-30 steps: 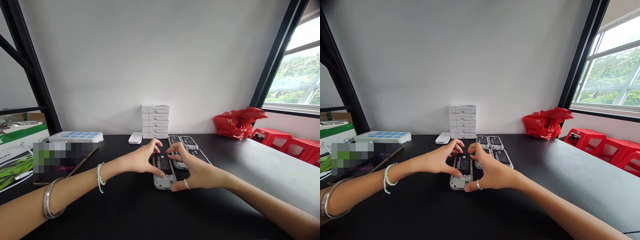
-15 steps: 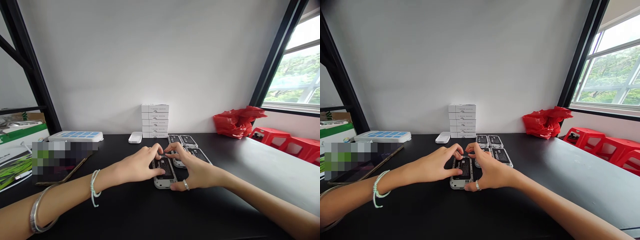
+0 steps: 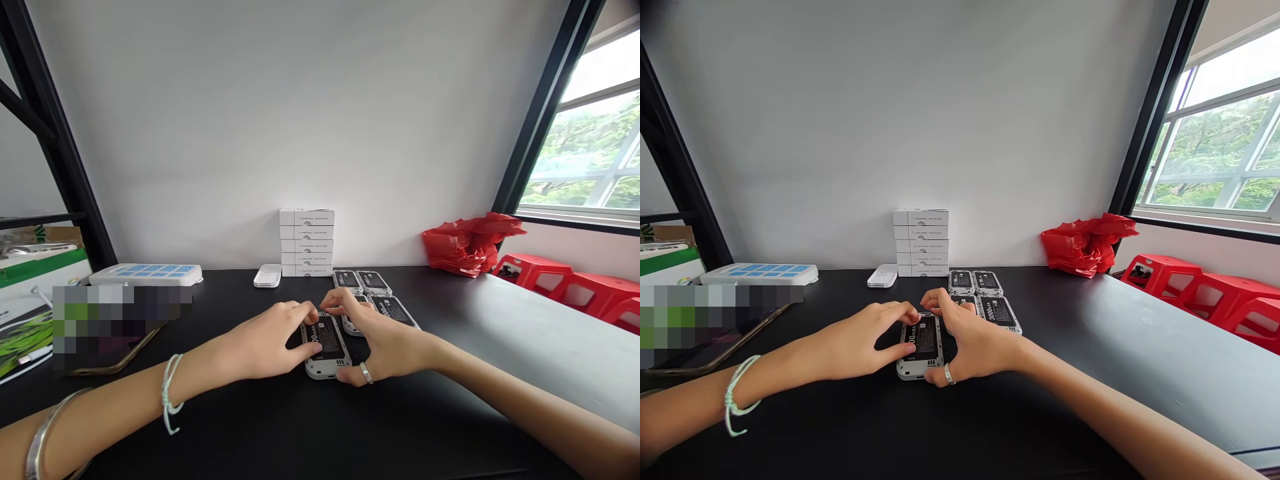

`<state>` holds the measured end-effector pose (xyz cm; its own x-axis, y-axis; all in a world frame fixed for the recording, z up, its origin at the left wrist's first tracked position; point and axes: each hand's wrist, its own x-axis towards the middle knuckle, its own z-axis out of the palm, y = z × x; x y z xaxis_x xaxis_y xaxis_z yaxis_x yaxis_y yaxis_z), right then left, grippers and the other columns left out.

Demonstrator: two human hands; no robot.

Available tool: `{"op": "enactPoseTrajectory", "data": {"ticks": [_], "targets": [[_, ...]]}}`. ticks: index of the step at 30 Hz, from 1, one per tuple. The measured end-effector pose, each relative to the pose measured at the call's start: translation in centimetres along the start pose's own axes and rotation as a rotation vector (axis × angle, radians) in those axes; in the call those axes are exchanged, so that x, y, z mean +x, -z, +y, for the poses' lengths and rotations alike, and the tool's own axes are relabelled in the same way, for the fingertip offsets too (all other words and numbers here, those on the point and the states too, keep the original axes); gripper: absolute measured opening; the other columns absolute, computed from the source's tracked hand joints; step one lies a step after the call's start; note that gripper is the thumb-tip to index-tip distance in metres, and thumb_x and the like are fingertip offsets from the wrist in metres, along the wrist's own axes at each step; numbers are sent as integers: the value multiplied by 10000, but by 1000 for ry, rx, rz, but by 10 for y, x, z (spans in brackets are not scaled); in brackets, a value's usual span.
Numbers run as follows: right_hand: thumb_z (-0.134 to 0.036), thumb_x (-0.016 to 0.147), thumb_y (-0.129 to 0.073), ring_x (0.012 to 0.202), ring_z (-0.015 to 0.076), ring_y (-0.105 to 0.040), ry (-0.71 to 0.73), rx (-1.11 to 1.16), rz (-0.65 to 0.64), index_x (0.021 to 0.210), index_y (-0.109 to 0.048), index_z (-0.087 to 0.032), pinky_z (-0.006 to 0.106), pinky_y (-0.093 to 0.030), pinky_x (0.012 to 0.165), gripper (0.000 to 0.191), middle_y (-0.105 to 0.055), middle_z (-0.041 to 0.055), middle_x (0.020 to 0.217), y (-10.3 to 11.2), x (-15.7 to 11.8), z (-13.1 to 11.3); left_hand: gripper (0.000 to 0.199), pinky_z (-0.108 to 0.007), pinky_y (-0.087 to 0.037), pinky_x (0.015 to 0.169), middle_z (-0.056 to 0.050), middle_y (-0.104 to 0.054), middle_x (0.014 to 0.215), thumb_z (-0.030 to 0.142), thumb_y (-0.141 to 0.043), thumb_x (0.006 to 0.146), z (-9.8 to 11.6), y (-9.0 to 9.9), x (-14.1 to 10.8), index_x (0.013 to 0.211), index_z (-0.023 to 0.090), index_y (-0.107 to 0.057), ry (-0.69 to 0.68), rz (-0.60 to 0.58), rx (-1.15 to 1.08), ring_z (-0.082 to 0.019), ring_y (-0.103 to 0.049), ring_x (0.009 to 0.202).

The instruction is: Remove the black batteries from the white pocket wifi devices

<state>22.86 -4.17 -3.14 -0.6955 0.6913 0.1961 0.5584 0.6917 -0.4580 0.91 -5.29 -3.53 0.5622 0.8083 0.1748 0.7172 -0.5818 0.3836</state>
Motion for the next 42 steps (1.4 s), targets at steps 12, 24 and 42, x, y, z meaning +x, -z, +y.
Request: {"op": "enactPoseTrajectory", "data": {"ticks": [12,24,42], "targets": [[-510,479,-785,1025,303,-439,-169,-23,-16,1192,-358,-256,409,-444,840,869,-497,61,1074,-8,-24,-27,168,-304,-481,795,15,-695,867,391,-518,843,-14,22,12,874,235,-570,13,285,-80,-180,-645,848],[-473,632,-743,1096,396,-519,-402,-180,132,1392,-253,-409,465,-523,817,906,-521,68,1280,-7,-134,23,104,-299,-443,732,33,-699,845,338,-511,833,9,6,-3,860,259,-574,-13,85,78,-194,-641,816],[-656,793,-497,1148,345,-486,-327,-264,119,1169,-529,-307,497,-383,950,514,-581,35,1249,59,-29,48,237,-237,-286,488,50,-526,648,340,-498,838,6,-5,-5,683,213,-372,-14,30,146,-116,-442,515]]}}
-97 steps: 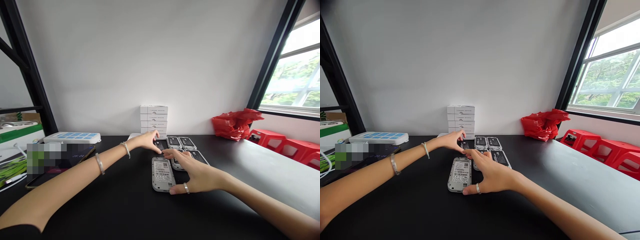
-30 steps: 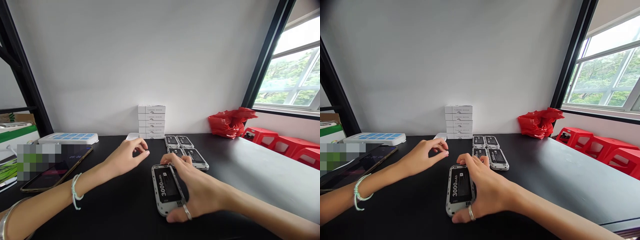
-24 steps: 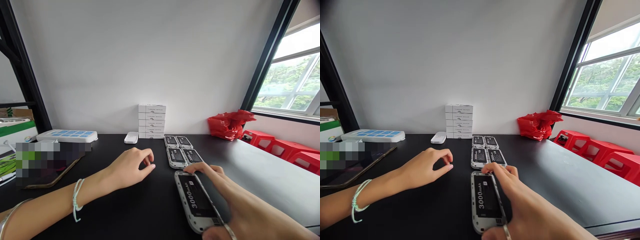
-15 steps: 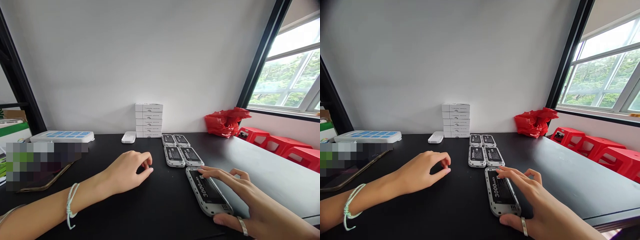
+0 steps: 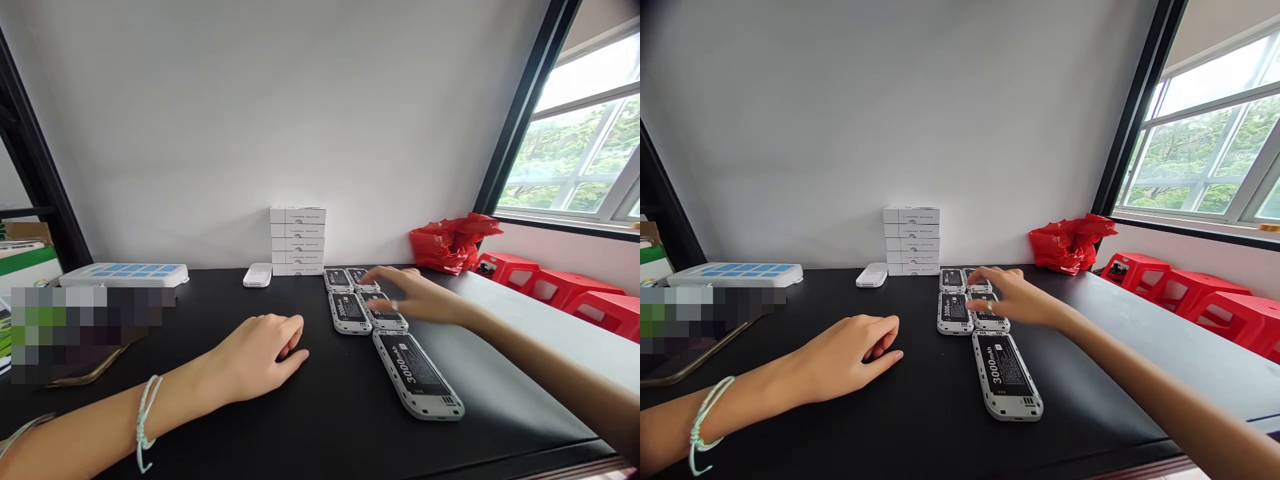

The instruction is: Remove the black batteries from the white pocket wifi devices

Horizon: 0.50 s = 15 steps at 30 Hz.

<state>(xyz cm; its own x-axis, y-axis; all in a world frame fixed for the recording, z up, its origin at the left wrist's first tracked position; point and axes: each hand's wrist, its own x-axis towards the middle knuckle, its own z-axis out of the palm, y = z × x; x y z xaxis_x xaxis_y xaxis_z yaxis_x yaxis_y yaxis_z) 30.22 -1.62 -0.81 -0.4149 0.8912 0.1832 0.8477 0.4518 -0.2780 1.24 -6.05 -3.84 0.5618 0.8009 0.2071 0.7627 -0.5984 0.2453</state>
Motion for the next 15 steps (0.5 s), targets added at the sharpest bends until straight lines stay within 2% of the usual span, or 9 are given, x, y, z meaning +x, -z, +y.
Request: {"op": "enactPoseTrajectory", "data": {"ticks": [4,7,9,11,13,15], "targets": [[-611,753,-568,1255,350,-416,-14,-7,-107,1252,-492,-243,510,-206,1074,625,-527,90,1341,-6,81,22,216,-232,-294,511,44,-535,664,332,-484,846,0,-1,-1,688,208,-404,-1,-29,-14,-115,-453,548],[-568,592,-736,1230,377,-452,-74,52,-167,1266,-497,-241,547,-196,1070,787,-573,116,1293,-12,115,35,194,-235,-293,520,40,-543,678,334,-478,848,0,0,-1,706,208,-434,-2,-35,-20,-118,-463,564],[-521,500,-806,1168,371,-513,-111,122,-178,1269,-495,-219,528,-282,1038,883,-602,141,1235,-14,125,39,191,-237,-296,526,40,-547,683,337,-474,850,0,0,0,711,209,-445,8,-38,-24,-119,-464,569],[-451,434,-851,1133,346,-540,-132,211,-144,1267,-486,-193,462,-386,980,945,-598,157,1206,-17,127,41,183,-238,-303,530,40,-553,684,341,-480,844,1,1,1,719,211,-456,32,-44,-36,-121,-469,576],[-369,393,-878,1105,314,-551,-142,313,-64,1247,-481,-190,399,-452,914,959,-579,147,1197,-22,127,42,173,-237,-310,531,44,-553,674,349,-491,836,1,0,1,729,214,-467,58,-47,-59,-122,-475,578],[-318,415,-876,998,266,-595,-166,424,44,1199,-481,-196,367,-499,829,886,-590,113,1126,-26,127,44,176,-237,-317,528,48,-547,657,360,-502,828,0,-1,1,728,217,-478,73,-39,-79,-121,-478,577]]}}
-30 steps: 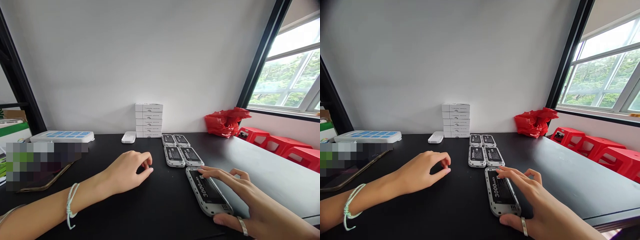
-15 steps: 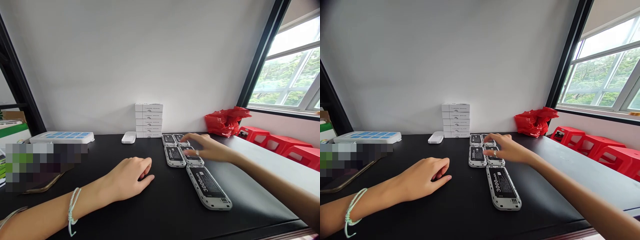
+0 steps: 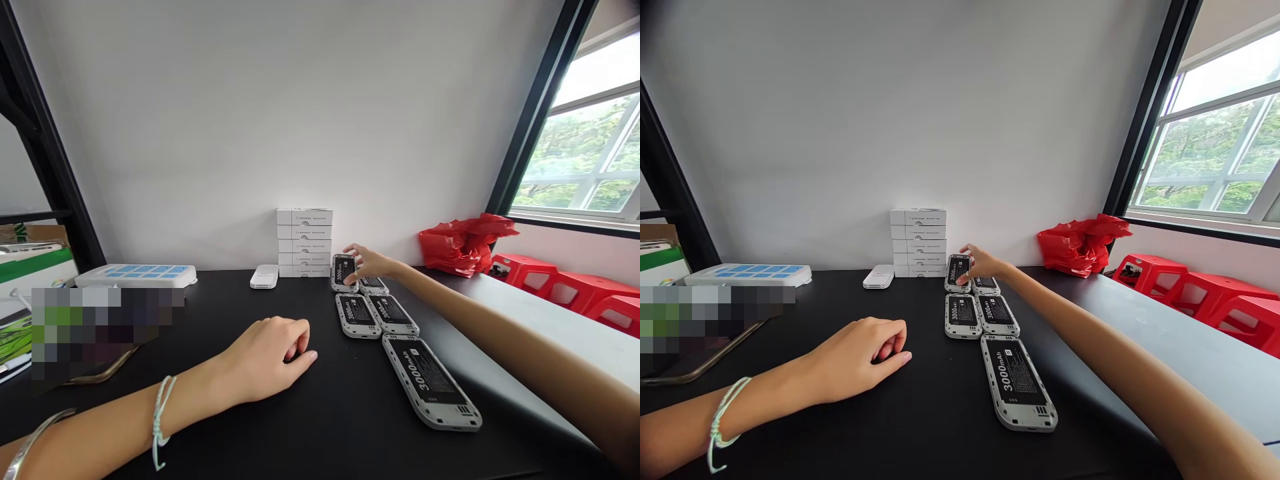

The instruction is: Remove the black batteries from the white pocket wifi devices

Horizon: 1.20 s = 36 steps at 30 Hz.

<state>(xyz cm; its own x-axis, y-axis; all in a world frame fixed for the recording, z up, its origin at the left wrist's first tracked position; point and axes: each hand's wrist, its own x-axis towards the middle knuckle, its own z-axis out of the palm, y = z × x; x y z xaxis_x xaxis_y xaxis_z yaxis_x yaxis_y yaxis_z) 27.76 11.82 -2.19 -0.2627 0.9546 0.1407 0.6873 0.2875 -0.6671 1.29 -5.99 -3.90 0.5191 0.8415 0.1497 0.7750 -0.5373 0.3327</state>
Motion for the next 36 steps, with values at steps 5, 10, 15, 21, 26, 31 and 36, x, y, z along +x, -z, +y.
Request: {"op": "enactPoseTrajectory", "data": {"ticks": [5,10,15,21,26,31,36], "targets": [[-264,640,-782,601,112,-572,-60,303,216,995,-449,-208,267,-523,588,490,-556,-29,720,-1,-1,-7,212,-236,-377,531,40,-566,691,423,-536,809,-16,0,7,765,218,-500,35,-46,-203,-121,-512,599],[-202,699,-746,540,92,-567,-59,495,156,911,-403,-247,227,-519,542,405,-531,-80,596,-7,-27,-45,512,-298,-481,631,-45,-601,988,526,-643,713,-33,6,26,1080,223,-454,97,80,-358,-193,-606,819],[-200,668,-768,547,116,-592,-43,507,-85,852,-379,-253,244,-528,525,433,-510,-106,539,-50,-58,-71,1017,-430,-464,902,-120,-364,1406,618,-748,547,-39,6,43,1367,267,-261,15,214,-257,-328,-424,1228],[-257,759,-677,614,112,-579,36,323,-213,782,-464,-214,256,-505,602,219,-538,-58,616,-73,-60,-69,1105,-485,-418,955,-111,-474,1315,602,-792,479,-44,4,50,1389,284,-253,-53,102,-257,-353,-442,1215],[-270,678,-736,815,172,-546,165,75,-234,826,-625,-218,285,-420,692,192,-606,2,849,-67,-55,-76,1095,-484,-399,963,-113,-485,1300,600,-791,484,-46,6,51,1371,283,-234,-18,44,-293,-340,-427,1233],[-433,645,-741,670,172,-507,103,-54,-331,742,-590,-202,271,-349,551,292,-564,-4,709,-68,-43,-84,1105,-488,-399,953,-114,-511,1261,593,-811,442,-51,1,56,1337,286,-240,6,54,-312,-345,-453,1208],[-486,555,-789,713,182,-522,90,-61,-371,741,-546,-212,252,-363,542,412,-534,-15,702,-60,-37,-94,1102,-475,-445,889,-136,-509,1206,599,-815,420,-56,0,60,1299,256,-245,53,79,-315,-356,-481,1166]]}}
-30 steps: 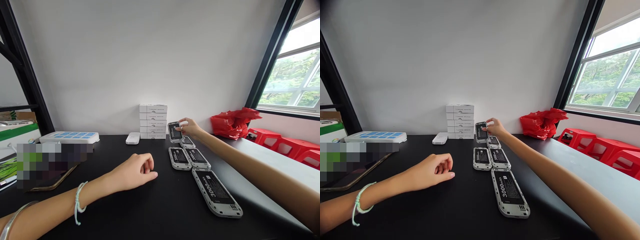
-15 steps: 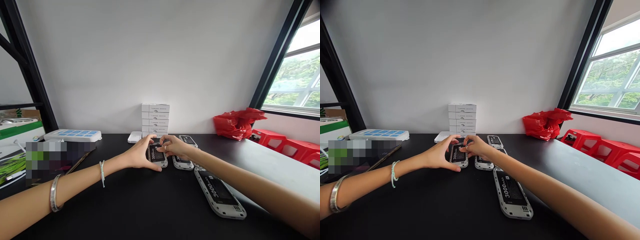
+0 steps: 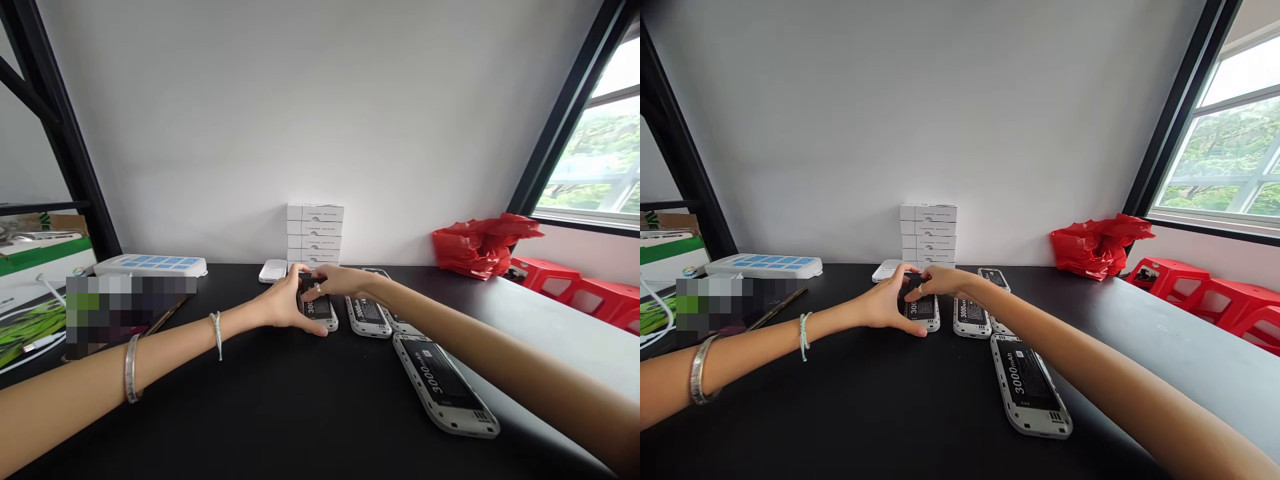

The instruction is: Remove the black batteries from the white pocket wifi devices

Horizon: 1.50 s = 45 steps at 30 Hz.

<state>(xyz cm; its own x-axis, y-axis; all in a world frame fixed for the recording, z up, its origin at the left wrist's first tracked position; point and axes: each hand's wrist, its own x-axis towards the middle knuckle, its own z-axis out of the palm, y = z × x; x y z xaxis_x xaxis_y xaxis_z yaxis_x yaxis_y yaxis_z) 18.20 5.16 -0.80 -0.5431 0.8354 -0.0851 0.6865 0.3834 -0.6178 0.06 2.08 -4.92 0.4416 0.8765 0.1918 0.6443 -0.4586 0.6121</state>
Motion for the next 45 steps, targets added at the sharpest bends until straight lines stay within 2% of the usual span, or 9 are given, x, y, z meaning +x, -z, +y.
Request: {"op": "enactPoseTrajectory", "data": {"ticks": [6,11,17,22,25,29,33,36,45], "targets": [[-157,571,-791,663,161,-615,-7,362,42,888,-462,-255,266,-495,600,467,-566,-69,642,12,-7,3,1130,-442,-423,929,-117,-521,1176,581,-818,430,-8,7,9,1307,244,-189,-7,-16,-37,-310,-509,1136],[-101,662,-717,721,145,-665,-107,485,186,841,-408,-239,272,-577,683,383,-609,-27,707,30,12,36,1097,-447,-380,969,-136,-497,1272,612,-788,469,-18,22,21,1324,259,-200,4,-42,56,-323,-472,1192],[-65,648,-754,694,153,-672,-236,461,179,828,-495,-192,258,-576,646,340,-650,15,738,33,29,67,881,-473,-355,971,-117,-545,1274,577,-728,600,-31,31,31,1298,261,-291,-94,-14,205,-333,-434,1232],[-277,897,-577,889,174,-631,-259,321,120,1112,-564,-157,356,-540,771,247,-622,77,1088,24,33,68,651,-408,-402,938,-69,-547,1247,476,-673,708,-5,16,17,1254,280,-379,-210,-23,213,-281,-501,1163],[-320,930,-520,988,193,-597,-244,204,125,1167,-557,-196,401,-514,836,270,-570,72,1205,21,35,65,767,-427,-408,960,-94,-509,1292,546,-711,646,21,-1,11,1276,266,-375,-265,-132,158,-297,-482,1196],[-318,917,-542,979,200,-603,-179,11,225,1162,-554,-174,404,-517,826,284,-580,69,1181,23,24,62,1042,-485,-374,1008,-136,-428,1369,613,-768,513,45,-23,15,1355,263,-263,-256,-216,83,-347,-412,1265],[-251,828,-617,844,199,-596,-70,-175,339,807,-640,-156,322,-469,750,100,-657,30,842,31,-12,63,1111,-518,-366,1001,-169,-413,1359,660,-767,456,48,-37,29,1332,245,-223,-228,-194,38,-377,-377,1280],[-235,765,-614,706,193,-582,-15,-242,330,660,-633,-182,289,-424,639,119,-632,3,642,33,-40,65,1074,-496,-386,982,-169,-420,1342,654,-762,475,44,-41,35,1295,244,-202,-192,-196,-23,-356,-405,1257],[-231,721,-590,693,183,-571,68,-273,283,714,-633,-212,284,-412,629,47,-649,10,720,16,-46,72,1027,-519,-423,888,-142,-482,1184,672,-767,441,44,-50,35,1218,251,-244,-156,-98,7,-372,-479,1126]]}}
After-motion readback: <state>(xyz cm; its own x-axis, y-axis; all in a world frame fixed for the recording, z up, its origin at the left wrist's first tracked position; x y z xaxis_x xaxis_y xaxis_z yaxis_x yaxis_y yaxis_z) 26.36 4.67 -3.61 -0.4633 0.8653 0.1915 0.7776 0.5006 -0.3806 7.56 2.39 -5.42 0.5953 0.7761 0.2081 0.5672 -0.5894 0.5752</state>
